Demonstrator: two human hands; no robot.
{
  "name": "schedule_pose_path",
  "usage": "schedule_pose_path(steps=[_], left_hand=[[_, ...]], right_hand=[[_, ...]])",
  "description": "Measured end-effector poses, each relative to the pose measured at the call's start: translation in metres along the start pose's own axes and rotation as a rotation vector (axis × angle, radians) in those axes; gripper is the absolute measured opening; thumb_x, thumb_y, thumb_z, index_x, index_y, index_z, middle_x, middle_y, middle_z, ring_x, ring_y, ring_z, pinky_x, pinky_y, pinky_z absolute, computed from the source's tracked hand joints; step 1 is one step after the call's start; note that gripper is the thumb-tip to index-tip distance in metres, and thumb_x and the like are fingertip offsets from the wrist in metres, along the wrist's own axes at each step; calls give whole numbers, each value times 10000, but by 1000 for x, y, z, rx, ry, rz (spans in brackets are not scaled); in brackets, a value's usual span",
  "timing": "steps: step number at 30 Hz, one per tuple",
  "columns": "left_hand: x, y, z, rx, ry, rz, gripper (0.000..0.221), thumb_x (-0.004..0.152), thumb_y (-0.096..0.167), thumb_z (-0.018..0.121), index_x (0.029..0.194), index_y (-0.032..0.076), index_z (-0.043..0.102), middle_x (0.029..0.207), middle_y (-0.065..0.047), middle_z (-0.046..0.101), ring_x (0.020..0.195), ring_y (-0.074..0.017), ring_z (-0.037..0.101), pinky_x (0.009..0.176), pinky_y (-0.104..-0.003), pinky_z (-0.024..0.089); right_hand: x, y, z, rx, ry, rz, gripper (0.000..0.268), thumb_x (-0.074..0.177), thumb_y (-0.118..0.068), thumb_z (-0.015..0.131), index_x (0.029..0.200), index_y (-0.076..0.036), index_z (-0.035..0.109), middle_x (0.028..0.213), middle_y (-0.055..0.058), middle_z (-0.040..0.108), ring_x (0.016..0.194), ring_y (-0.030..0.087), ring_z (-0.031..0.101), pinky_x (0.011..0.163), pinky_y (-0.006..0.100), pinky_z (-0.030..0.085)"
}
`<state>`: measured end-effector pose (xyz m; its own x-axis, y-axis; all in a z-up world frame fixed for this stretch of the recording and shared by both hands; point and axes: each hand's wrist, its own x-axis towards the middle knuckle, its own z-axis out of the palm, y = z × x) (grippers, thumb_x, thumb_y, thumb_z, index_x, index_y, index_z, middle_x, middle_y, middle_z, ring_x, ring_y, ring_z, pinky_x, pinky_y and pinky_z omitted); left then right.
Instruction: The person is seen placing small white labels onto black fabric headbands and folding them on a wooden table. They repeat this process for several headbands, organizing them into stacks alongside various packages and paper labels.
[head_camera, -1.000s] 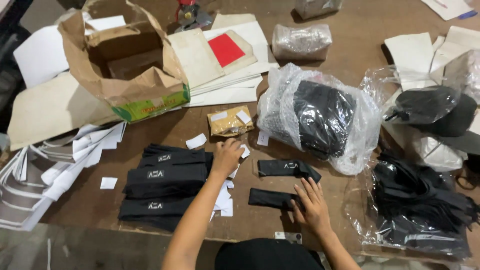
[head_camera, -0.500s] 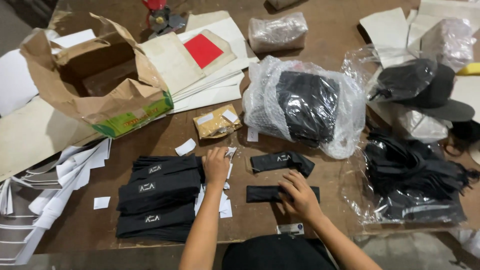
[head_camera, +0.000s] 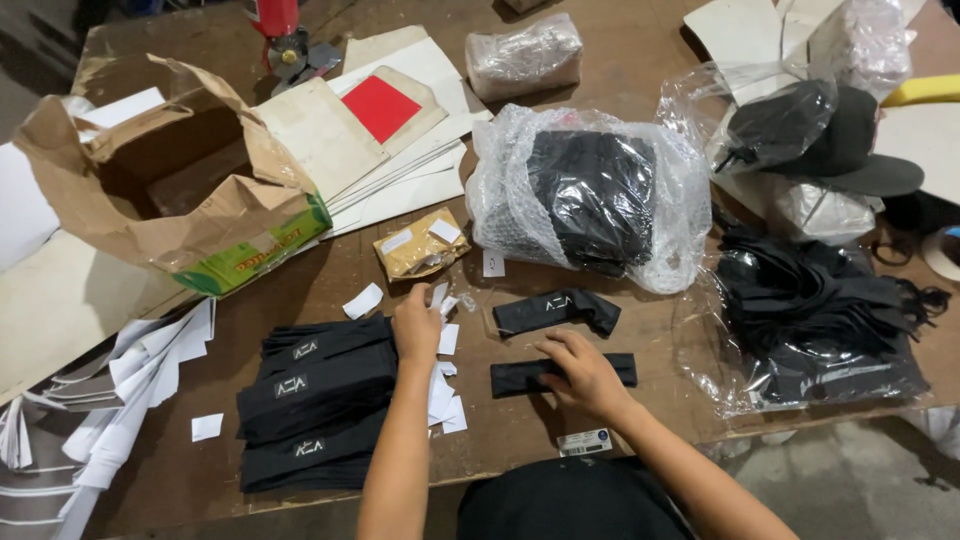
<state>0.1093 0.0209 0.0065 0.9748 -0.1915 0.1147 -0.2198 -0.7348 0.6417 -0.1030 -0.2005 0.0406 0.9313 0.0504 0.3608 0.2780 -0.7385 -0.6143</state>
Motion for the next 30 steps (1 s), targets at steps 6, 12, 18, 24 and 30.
schedule_pose_path(steps=[6, 12, 18, 24, 30], left_hand=[[-16, 0, -1, -103, 5, 54, 383, 766, -18, 693, 1136, 79, 709, 956, -178, 751, 903, -371, 725, 796, -456, 563], [-45, 0, 14, -114, 73, 169, 325, 780, -40, 664, 1081, 66, 725, 1002, -144, 755, 945, -345, 721, 823, -431, 559], [-96, 33, -4, -184, 149, 304, 279, 789, -49, 669, 1041, 50, 734, 973, -136, 747, 930, -347, 697, 842, -439, 547], [-98, 12, 3, -237, 178, 222, 261, 815, -46, 675, 1068, 9, 711, 965, -149, 722, 918, -357, 683, 816, -435, 546], [-46, 2, 20, -100, 361, 234, 200, 868, -60, 636, 1018, 36, 726, 1025, -123, 696, 979, -353, 639, 865, -435, 515]], right_hand=[[-13, 11, -2, -31, 31, 101, 559, 751, -100, 821, 1270, -69, 617, 1277, 189, 601, 1189, 385, 593, 989, 452, 503], [21, 10, 16, -57, 27, 71, 423, 797, -99, 787, 1205, -84, 674, 1207, 169, 654, 1101, 372, 631, 909, 445, 524], [63, -2, 45, 6, -26, -143, 285, 807, -152, 791, 1077, -93, 721, 1054, 138, 700, 924, 354, 680, 748, 425, 555], [74, 34, 76, 96, -43, -173, 252, 773, -32, 721, 1022, -71, 718, 976, 126, 716, 863, 333, 704, 715, 399, 577], [156, 63, 86, 271, 65, 348, 182, 922, -93, 682, 1101, -59, 692, 827, 162, 716, 762, 288, 774, 692, 383, 579]])
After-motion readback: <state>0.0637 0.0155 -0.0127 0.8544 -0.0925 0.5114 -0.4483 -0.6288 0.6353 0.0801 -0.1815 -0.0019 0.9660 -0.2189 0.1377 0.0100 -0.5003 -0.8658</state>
